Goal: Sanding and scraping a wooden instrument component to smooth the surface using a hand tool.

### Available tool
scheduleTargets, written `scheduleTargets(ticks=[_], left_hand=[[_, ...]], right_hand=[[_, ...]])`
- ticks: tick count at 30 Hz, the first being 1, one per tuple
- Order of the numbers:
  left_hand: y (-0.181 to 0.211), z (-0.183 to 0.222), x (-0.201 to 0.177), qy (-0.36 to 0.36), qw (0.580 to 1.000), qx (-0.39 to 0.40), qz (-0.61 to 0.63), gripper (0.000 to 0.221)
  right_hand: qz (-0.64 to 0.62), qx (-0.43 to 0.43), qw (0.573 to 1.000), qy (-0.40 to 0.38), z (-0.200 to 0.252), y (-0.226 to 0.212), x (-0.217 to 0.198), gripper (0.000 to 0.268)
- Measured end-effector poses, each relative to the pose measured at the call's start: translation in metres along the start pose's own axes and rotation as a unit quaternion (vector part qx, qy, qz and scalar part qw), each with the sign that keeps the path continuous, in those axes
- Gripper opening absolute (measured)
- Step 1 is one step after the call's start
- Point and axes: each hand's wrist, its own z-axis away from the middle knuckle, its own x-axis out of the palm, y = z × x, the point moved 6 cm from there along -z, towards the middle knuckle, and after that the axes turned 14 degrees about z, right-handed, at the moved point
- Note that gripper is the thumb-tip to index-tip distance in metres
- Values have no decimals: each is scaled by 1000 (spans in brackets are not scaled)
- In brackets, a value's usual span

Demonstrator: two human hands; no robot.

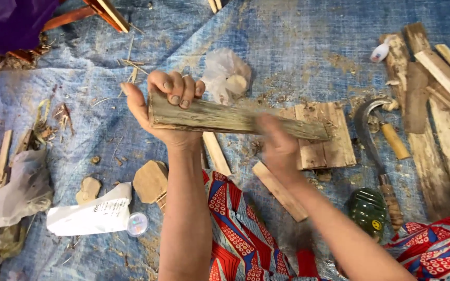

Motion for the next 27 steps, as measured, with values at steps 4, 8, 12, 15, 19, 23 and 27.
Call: scheduleTargets(ticks=[4, 8, 12, 15, 19, 23, 27], left_hand=[[5, -6, -28, -10, 1000, -16, 11, 48], [1, -6, -28, -23, 999, -33, 23, 42], [-1, 8, -21, 21, 999, -44, -16, 50], [-4, 9, -15, -43, 996, -72, -13, 58], [-6, 12, -10, -140, 982, -117, 49, 60], [2, 8, -23, -99, 989, -102, 29, 59], [-1, 7, -21, -104, 988, -111, 22, 62]], right_hand=[[163, 263, 949, -57, 13, 89, -40, 46], [142, 348, 926, -22, 12, 134, -37, 45], [35, 149, 987, -49, -14, -8, 12, 56], [-194, -47, 979, -36, -39, -141, 33, 30], [-35, -137, 986, -90, -33, -143, 36, 42], [5, -66, 994, -84, -17, -43, 21, 59], [111, 150, 979, -76, 0, 85, -22, 41]])
